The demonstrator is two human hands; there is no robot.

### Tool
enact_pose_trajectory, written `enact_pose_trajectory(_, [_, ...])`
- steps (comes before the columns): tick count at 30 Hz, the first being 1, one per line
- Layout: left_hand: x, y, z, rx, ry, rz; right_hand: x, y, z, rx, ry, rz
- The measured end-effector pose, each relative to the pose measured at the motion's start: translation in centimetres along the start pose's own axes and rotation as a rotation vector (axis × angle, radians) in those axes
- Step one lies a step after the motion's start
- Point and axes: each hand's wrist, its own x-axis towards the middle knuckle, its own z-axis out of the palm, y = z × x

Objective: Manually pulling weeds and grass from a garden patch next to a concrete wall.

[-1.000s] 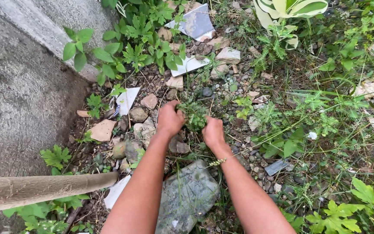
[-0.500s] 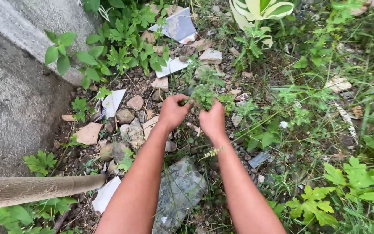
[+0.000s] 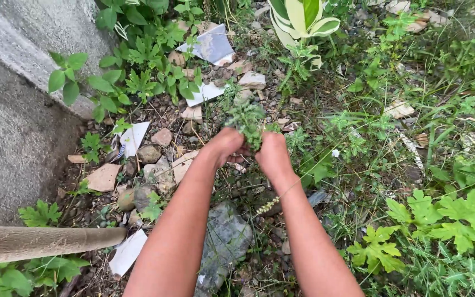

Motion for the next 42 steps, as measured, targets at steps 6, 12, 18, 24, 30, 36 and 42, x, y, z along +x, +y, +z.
enact_pose_trajectory(6, [-3.5,5.4,-0.1,-0.061,-0.067,0.060,2.0,-7.3,-8.9,-0.429,-0.015,-0.054])
enact_pose_trajectory(12, [-7.4,10.7,0.5,-0.273,-0.301,0.384,3.6,-13.6,-19.8,-0.363,0.333,-0.381])
enact_pose_trajectory(18, [-5.9,11.4,1.3,-0.213,0.069,0.566,0.5,-13.7,-23.1,0.449,0.043,-0.335])
enact_pose_trajectory(24, [-10.8,12.7,2.6,-0.045,-0.271,0.523,-1.7,-14.0,-21.6,0.532,0.194,0.088])
enact_pose_trajectory(30, [-10.3,12.0,2.1,0.012,-0.329,0.595,-0.9,-10.9,-22.4,0.559,0.296,0.083])
enact_pose_trajectory(36, [-6.8,9.9,-0.7,-0.123,-0.154,0.614,-1.0,-7.9,-24.3,0.745,0.309,-0.060])
enact_pose_trajectory(42, [-3.3,5.9,-4.0,-0.352,0.613,0.483,-1.5,-8.2,-23.4,0.951,0.261,-0.082])
